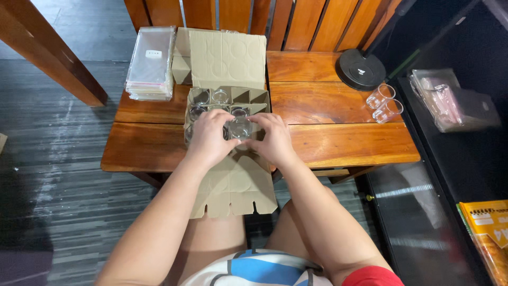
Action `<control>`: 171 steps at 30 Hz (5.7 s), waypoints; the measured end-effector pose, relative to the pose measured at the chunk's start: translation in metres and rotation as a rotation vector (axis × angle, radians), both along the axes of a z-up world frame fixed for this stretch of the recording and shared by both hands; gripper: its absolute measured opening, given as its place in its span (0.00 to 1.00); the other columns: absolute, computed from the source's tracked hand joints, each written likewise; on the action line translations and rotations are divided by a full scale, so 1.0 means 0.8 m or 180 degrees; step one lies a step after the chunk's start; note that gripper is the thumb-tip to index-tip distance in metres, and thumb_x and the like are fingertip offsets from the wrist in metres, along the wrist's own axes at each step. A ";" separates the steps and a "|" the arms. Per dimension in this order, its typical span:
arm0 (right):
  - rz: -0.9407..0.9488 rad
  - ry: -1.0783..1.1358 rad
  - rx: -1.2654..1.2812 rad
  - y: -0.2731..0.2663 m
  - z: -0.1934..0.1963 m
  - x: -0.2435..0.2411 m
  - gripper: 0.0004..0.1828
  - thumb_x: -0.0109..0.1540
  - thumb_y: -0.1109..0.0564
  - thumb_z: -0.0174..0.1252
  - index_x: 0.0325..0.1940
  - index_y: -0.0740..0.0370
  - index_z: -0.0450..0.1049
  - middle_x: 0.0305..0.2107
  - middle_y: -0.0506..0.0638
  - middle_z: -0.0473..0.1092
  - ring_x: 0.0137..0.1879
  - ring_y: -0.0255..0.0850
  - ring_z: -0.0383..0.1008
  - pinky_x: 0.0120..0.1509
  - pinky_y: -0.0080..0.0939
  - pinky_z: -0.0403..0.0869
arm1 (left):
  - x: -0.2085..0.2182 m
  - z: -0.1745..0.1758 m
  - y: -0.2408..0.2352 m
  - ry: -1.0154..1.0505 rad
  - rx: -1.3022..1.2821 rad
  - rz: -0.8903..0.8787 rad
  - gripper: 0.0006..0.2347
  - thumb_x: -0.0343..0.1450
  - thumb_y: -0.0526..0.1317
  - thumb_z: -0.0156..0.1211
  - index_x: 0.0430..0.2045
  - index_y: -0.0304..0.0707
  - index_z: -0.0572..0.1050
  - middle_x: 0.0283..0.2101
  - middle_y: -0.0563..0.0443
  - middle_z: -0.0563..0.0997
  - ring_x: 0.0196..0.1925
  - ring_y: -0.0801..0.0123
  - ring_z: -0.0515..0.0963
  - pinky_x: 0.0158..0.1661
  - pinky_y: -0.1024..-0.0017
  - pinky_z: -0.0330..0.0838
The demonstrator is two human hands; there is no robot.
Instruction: The person opens a cardboard box containing small clear glasses and removes them one by one. They place the glasses on a wooden bench and then transfer them to a nearby shelf.
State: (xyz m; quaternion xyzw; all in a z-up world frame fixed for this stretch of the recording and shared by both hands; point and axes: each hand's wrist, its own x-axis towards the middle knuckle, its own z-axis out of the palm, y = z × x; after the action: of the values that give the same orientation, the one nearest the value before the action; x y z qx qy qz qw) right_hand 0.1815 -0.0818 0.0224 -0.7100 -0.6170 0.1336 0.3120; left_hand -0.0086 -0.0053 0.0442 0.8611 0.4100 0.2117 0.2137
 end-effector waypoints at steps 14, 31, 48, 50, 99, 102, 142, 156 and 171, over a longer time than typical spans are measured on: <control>0.0162 0.2299 0.1203 -0.045 0.039 0.060 0.37 0.53 0.67 0.74 0.66 0.62 0.72 0.51 0.52 0.78 0.55 0.36 0.77 0.53 0.33 0.82 | 0.094 0.032 -0.025 -0.2036 -0.1441 -0.0410 0.25 0.59 0.31 0.77 0.53 0.35 0.78 0.51 0.40 0.84 0.55 0.59 0.84 0.50 0.76 0.80; -0.1277 0.2238 0.1835 -0.182 -0.058 0.268 0.42 0.52 0.71 0.73 0.70 0.67 0.67 0.56 0.59 0.74 0.59 0.39 0.74 0.55 0.34 0.80 | 0.419 -0.134 -0.099 -0.2178 -0.1516 -0.1053 0.27 0.55 0.41 0.84 0.51 0.53 0.82 0.45 0.50 0.86 0.46 0.71 0.84 0.44 0.76 0.82; -0.2063 0.2020 0.2067 -0.183 -0.130 0.443 0.39 0.52 0.74 0.70 0.67 0.62 0.71 0.54 0.55 0.75 0.56 0.39 0.77 0.56 0.36 0.81 | 0.594 -0.184 -0.142 -0.2135 -0.2368 -0.1125 0.31 0.58 0.35 0.80 0.58 0.32 0.75 0.55 0.27 0.79 0.58 0.47 0.81 0.54 0.60 0.78; -0.2090 0.2025 0.2061 -0.181 -0.133 0.452 0.39 0.51 0.74 0.71 0.66 0.61 0.72 0.54 0.54 0.76 0.55 0.38 0.77 0.55 0.35 0.81 | 0.593 -0.174 -0.144 -0.2137 -0.2441 -0.1134 0.32 0.57 0.35 0.80 0.58 0.31 0.75 0.57 0.27 0.78 0.59 0.46 0.79 0.55 0.59 0.78; -0.3089 0.1663 0.3304 -0.196 -0.169 0.463 0.24 0.54 0.75 0.65 0.51 0.58 0.78 0.36 0.50 0.74 0.41 0.33 0.78 0.47 0.30 0.82 | 0.439 -0.106 -0.107 -0.2118 -0.2054 -0.1164 0.21 0.64 0.34 0.72 0.53 0.33 0.77 0.57 0.23 0.77 0.60 0.37 0.77 0.57 0.50 0.74; -0.2840 0.1612 0.3427 -0.179 -0.134 0.411 0.20 0.57 0.74 0.64 0.48 0.59 0.78 0.35 0.49 0.72 0.40 0.31 0.76 0.46 0.28 0.80 | 0.363 -0.084 -0.079 -0.2276 -0.1795 -0.0984 0.16 0.65 0.33 0.70 0.47 0.36 0.81 0.50 0.30 0.83 0.55 0.43 0.81 0.54 0.56 0.77; -0.0378 -0.0393 0.0164 0.069 0.008 -0.022 0.29 0.45 0.51 0.76 0.48 0.62 0.78 0.46 0.53 0.67 0.57 0.53 0.71 0.62 0.51 0.77 | 0.056 -0.111 0.063 -0.0368 0.0660 0.0976 0.10 0.69 0.42 0.64 0.43 0.54 0.84 0.45 0.59 0.77 0.53 0.59 0.76 0.54 0.58 0.70; -0.0900 0.1494 0.1031 0.034 0.035 -0.013 0.31 0.45 0.57 0.80 0.50 0.62 0.79 0.40 0.55 0.77 0.48 0.41 0.80 0.46 0.31 0.84 | 0.075 -0.047 0.037 -0.1696 -0.0344 0.0916 0.08 0.75 0.41 0.60 0.44 0.55 0.83 0.42 0.55 0.81 0.48 0.61 0.82 0.53 0.64 0.75; -0.0305 0.3376 0.2508 0.008 -0.004 0.042 0.31 0.55 0.70 0.73 0.57 0.65 0.65 0.46 0.49 0.67 0.54 0.40 0.75 0.62 0.40 0.78 | 0.150 0.013 -0.015 -0.3399 -0.2979 0.0388 0.31 0.68 0.48 0.74 0.58 0.21 0.69 0.43 0.42 0.84 0.43 0.71 0.85 0.46 0.78 0.79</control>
State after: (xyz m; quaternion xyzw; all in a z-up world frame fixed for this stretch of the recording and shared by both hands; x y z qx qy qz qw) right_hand 0.2151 -0.0756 0.0191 -0.4074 -0.3503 0.2154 0.8155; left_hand 0.1114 -0.0175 0.0542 0.4331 0.3446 0.4179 0.7204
